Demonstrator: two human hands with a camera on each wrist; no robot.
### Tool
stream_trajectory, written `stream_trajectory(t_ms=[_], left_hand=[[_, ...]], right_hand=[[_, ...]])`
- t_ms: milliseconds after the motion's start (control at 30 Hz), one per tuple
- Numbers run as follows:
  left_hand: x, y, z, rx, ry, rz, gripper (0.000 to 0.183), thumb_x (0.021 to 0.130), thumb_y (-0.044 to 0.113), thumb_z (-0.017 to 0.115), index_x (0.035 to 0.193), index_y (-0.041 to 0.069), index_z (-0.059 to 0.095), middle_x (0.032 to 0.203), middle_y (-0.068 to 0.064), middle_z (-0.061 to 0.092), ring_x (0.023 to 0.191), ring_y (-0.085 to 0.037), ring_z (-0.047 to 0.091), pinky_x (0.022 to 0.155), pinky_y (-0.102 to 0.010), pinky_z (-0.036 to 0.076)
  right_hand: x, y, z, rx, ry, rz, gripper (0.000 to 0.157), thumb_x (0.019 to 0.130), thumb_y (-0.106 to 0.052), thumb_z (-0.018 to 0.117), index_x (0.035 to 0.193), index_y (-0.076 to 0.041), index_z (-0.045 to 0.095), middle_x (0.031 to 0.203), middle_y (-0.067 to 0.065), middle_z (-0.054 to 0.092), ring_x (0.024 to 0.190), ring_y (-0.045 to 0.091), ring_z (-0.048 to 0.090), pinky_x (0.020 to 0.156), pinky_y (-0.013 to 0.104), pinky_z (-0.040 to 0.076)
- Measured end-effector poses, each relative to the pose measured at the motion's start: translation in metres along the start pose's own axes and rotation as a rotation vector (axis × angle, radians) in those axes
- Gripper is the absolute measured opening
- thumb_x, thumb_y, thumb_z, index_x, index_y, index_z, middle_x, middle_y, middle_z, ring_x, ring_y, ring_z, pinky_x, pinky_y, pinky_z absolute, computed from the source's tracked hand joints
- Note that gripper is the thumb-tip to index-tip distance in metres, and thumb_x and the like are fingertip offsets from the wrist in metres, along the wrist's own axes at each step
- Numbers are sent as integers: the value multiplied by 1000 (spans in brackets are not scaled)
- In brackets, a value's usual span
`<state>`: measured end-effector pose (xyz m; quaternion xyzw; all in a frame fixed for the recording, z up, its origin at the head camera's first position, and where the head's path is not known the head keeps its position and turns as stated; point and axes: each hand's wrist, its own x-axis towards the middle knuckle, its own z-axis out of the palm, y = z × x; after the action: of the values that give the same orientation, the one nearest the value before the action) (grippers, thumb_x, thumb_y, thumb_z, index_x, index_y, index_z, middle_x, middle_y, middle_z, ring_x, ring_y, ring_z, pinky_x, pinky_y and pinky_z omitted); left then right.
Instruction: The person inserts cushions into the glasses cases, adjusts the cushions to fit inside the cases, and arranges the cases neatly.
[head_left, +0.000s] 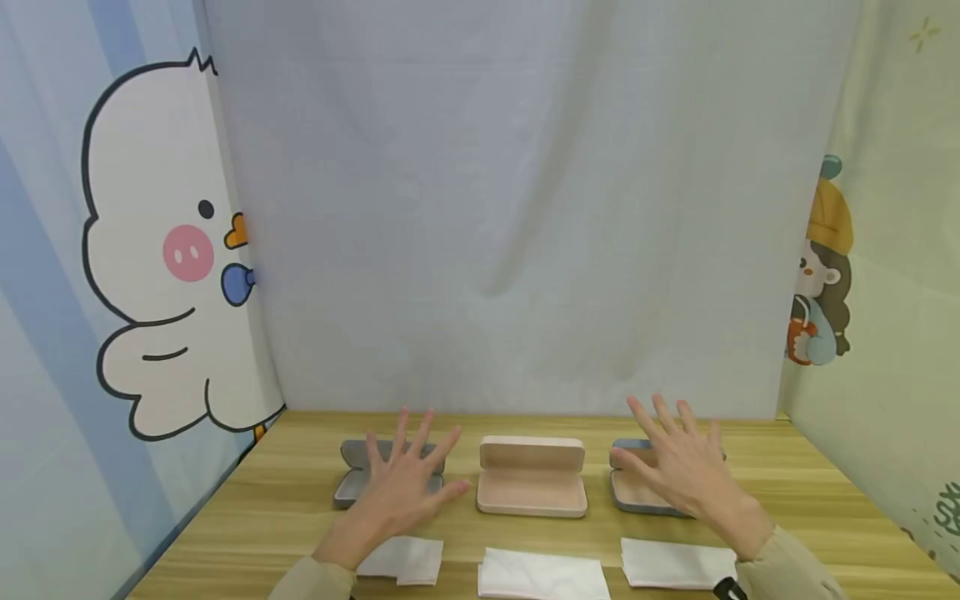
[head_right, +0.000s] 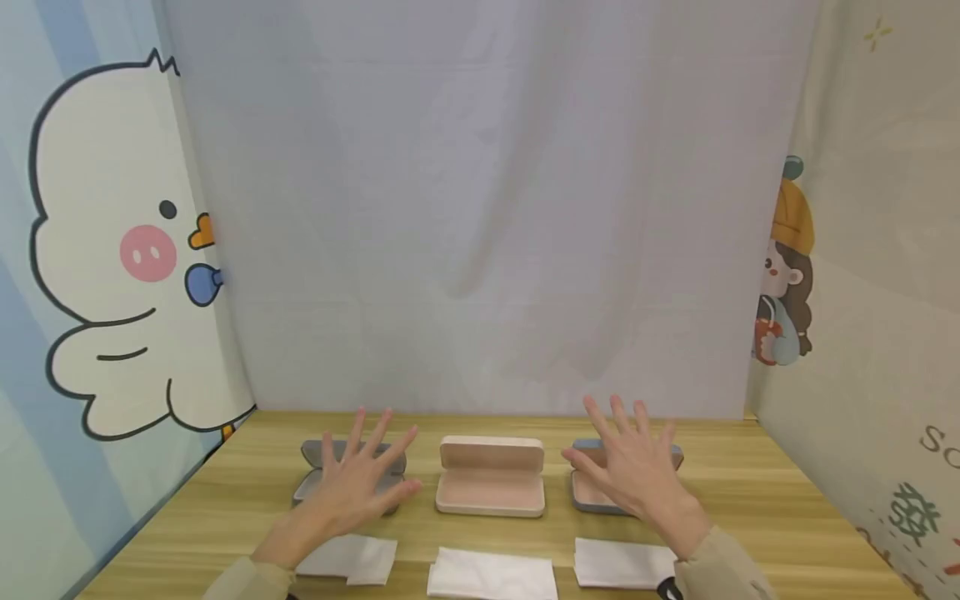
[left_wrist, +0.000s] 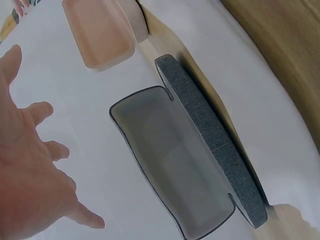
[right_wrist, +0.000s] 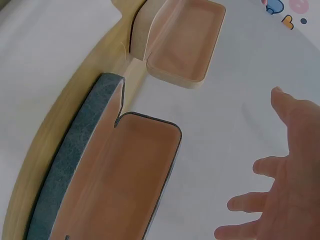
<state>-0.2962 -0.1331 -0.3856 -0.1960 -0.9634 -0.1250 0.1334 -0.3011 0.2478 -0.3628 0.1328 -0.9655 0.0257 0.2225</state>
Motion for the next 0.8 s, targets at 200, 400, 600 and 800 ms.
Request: stream_trajectory(t_ms=[200, 400, 600, 800], left_hand=[[0, -5, -2, -49, 48, 22, 72, 90, 58, 55, 151, 28, 32, 159, -16, 24, 148, -46, 1, 108, -82, 4], [-2, -16, -11, -167, 117, 76, 63, 91, 38, 64, 145, 13, 43, 140, -20, 47, 141, -48, 27, 111, -71, 27], [-11, -31, -22, -262, 140, 42, 56, 91, 26, 67, 140, 8, 47, 130, -19, 55, 122, -38, 51, 98, -57, 49], [-24, -53, -28, -354, 105, -7, 48, 90, 19, 68, 133, 4, 53, 109, -15, 62, 88, -21, 59, 73, -32, 55]], right_hand=[[6, -14, 2, 9, 43, -59, 76, 91, -63, 49, 151, -20, 32, 149, 22, 40, 130, 50, 42, 94, 73, 41], [15, -39, 1, 106, -10, -93, 73, 93, -58, 51, 150, -17, 33, 144, 19, 49, 126, 44, 50, 94, 63, 47], [28, -70, 2, 288, -88, -119, 72, 93, -55, 53, 148, -12, 38, 137, 15, 57, 120, 38, 57, 93, 57, 52], [35, -108, 13, 533, -237, -162, 62, 94, -50, 56, 134, -2, 52, 99, 9, 72, 84, 19, 68, 73, 36, 58]])
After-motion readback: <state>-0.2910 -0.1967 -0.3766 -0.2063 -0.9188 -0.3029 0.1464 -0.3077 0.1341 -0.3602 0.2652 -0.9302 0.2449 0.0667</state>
